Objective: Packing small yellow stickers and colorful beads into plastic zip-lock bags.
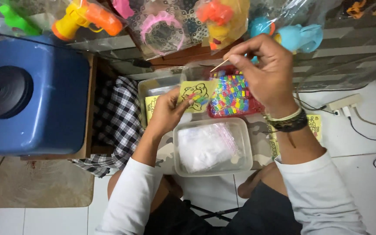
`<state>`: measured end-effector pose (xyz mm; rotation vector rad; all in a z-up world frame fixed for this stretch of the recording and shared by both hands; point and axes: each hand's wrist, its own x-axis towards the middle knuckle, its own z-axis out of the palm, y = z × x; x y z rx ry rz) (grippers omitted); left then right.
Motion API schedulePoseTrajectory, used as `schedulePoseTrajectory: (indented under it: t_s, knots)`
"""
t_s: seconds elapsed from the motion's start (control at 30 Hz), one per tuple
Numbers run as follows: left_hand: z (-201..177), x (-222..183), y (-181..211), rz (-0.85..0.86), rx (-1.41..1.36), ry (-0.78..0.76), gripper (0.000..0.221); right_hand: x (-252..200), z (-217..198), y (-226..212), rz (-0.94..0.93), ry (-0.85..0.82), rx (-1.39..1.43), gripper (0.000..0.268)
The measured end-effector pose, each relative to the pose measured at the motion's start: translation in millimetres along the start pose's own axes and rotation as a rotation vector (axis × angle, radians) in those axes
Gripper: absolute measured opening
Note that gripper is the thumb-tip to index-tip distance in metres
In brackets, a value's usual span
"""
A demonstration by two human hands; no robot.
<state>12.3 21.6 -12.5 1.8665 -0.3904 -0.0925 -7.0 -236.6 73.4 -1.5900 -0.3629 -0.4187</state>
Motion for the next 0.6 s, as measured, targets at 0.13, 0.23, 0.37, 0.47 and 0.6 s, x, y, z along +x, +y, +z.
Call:
schedulePoseTrajectory:
  t_s: [0.13,0.23,0.37,0.47,0.6]
  knots:
    - [8,3,2,-0.007,-0.051,-0.052,0.018,-4,-7,3,-0.020,-0.011,-0.049,0.016]
    - [11,4,1,-0.013,-0.093,-0.081,0.019,-5,-9,5,-0.036,-0.031,-0.087,0.017]
    - [11,4,-2,-0.023,-0.154,-0.110,0.020,-5,-7,10,-0.058,-0.068,-0.139,0.019]
    - [9,2,-4,-0.031,-0.201,-0.127,0.021,-4,-2,12,-0.075,-0.100,-0.175,0.020]
    - [7,1,-3,-0.040,-0.263,-0.149,0.022,-2,6,11,-0.099,-0.143,-0.224,0.023]
